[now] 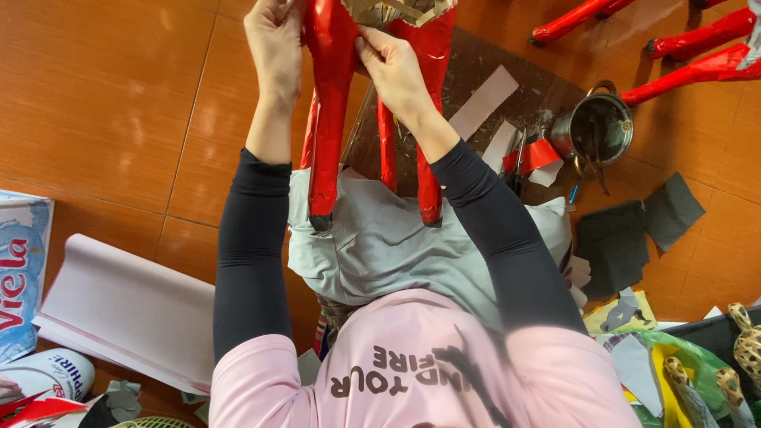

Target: Cutting paper strips with pinking shears and wrapping them around a red-taped structural frame to create a decoration.

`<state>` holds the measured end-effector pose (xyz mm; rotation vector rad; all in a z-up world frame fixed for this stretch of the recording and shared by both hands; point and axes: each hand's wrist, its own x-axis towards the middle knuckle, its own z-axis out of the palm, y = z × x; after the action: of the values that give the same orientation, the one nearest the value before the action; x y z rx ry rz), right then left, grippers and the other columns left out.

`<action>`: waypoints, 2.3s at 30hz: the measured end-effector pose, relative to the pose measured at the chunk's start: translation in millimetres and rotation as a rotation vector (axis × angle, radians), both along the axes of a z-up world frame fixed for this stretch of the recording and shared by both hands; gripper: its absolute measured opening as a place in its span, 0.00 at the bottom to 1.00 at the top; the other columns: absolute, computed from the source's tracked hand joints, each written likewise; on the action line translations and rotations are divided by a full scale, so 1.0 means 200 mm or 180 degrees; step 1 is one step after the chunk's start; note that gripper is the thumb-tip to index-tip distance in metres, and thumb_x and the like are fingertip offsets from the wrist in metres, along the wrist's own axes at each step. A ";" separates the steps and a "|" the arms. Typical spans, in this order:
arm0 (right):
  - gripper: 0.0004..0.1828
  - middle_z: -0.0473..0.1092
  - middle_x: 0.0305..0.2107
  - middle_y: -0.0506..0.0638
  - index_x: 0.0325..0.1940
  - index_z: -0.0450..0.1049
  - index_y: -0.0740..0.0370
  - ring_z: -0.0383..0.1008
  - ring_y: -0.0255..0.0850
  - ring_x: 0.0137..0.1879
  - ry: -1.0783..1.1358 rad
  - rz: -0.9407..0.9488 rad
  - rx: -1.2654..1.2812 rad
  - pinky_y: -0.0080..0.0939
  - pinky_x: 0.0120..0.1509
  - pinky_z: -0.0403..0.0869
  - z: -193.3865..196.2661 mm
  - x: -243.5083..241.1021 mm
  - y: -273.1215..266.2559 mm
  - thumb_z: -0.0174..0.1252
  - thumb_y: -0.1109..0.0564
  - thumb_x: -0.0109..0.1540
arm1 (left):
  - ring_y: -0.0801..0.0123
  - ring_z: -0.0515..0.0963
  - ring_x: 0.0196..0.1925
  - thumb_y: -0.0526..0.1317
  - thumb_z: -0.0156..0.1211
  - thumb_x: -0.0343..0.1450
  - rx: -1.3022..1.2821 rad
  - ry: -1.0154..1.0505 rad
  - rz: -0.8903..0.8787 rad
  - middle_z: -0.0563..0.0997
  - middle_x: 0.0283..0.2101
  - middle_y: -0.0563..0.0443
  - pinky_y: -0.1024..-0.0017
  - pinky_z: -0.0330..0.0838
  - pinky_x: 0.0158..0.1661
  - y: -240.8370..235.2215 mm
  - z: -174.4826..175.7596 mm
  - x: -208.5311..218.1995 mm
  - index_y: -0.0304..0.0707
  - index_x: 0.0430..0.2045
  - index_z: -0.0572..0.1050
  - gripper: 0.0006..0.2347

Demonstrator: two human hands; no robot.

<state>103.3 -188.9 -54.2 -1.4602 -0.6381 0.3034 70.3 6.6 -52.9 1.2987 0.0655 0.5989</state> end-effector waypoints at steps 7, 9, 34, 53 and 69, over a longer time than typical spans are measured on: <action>0.15 0.76 0.43 0.42 0.57 0.75 0.71 0.74 0.27 0.49 0.0304 0.0338 0.0148 0.32 0.59 0.75 0.03 0.01 0.00 0.50 0.57 0.74 | 0.73 0.83 0.39 0.30 0.49 0.81 -0.0179 -0.0093 -0.0235 0.85 0.42 0.48 0.72 0.80 0.41 -0.02 -0.08 0.09 0.29 0.45 0.75 0.06; 0.16 0.76 0.42 0.42 0.56 0.76 0.71 0.74 0.27 0.49 0.0377 0.0389 0.0159 0.32 0.59 0.75 0.05 0.01 0.01 0.50 0.55 0.74 | 0.72 0.82 0.42 0.28 0.48 0.81 -0.0040 -0.0228 -0.0212 0.84 0.44 0.47 0.70 0.79 0.45 0.01 -0.19 0.17 0.27 0.45 0.75 0.06; 0.18 0.74 0.35 0.42 0.49 0.77 0.70 0.70 0.28 0.43 0.0420 0.0399 -0.0037 0.31 0.51 0.72 0.08 0.02 0.04 0.53 0.50 0.73 | 0.61 0.72 0.63 0.38 0.44 0.84 0.0375 -0.0688 0.0058 0.74 0.62 0.44 0.66 0.63 0.64 0.04 -0.13 0.01 0.31 0.61 0.71 0.14; 0.32 0.48 0.78 0.50 0.83 0.42 0.62 0.49 0.41 0.83 0.2101 0.0992 0.1391 0.43 0.88 0.51 0.16 -0.21 0.03 0.42 0.56 0.76 | 0.56 0.74 0.71 0.63 0.29 0.81 -0.0790 0.0063 -0.1061 0.68 0.73 0.37 0.59 0.70 0.71 0.04 -0.32 0.02 0.39 0.77 0.54 0.33; 0.38 0.48 0.78 0.58 0.82 0.43 0.63 0.55 0.47 0.79 -0.0293 0.0022 -0.0972 0.43 0.80 0.61 0.37 -0.53 -0.20 0.51 0.63 0.71 | 0.66 0.77 0.60 0.47 0.52 0.84 -0.0842 0.0969 -0.1441 0.72 0.67 0.47 0.63 0.79 0.55 -0.19 -0.06 -0.85 0.44 0.80 0.45 0.30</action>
<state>-2.0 -229.5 20.6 -1.7726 -0.6927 0.3516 -99.4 -30.4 -64.2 1.0888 0.0941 0.0014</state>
